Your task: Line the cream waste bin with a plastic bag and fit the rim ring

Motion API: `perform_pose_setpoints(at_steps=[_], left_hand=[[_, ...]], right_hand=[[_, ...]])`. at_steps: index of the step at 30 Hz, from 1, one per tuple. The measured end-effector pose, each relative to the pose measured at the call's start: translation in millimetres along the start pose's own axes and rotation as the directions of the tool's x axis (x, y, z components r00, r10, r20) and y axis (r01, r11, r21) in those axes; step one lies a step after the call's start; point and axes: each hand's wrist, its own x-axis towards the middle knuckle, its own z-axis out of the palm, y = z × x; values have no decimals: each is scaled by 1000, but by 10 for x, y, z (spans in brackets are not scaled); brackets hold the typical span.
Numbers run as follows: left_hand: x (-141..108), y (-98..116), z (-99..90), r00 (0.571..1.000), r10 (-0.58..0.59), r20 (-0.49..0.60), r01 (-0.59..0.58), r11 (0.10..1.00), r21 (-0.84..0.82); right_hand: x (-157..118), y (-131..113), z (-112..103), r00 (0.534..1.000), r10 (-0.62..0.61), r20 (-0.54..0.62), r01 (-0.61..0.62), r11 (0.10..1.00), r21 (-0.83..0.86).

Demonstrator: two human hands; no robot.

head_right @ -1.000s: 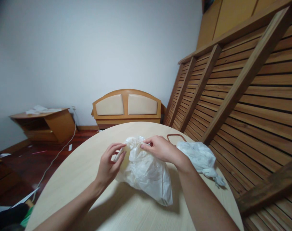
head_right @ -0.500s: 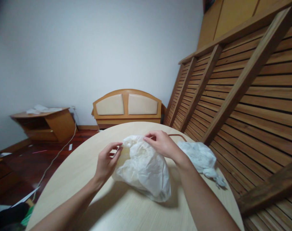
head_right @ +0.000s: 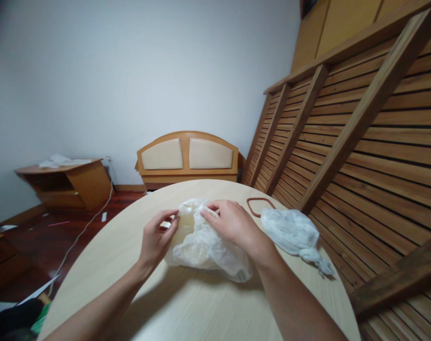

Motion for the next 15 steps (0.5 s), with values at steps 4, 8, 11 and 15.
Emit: perform_pose_setpoints(at_steps=[4, 8, 11, 15], left_hand=[[8, -10, 12, 1000, -12, 6, 12, 1000, 4], [-5, -50, 44, 999, -21, 42, 21, 1000, 6], [-25, -81, 63, 996, -51, 77, 48, 998, 33], [-32, -86, 56, 983, -108, 146, 90, 988, 123]], right_hand=[[11, 38, 65, 1000, -28, 14, 28, 999, -26], [34, 74, 58, 999, -31, 11, 32, 998, -55], [36, 81, 29, 1000, 1, -7, -2, 992, -124], [35, 116, 9, 996, 68, -60, -80, 974, -213]])
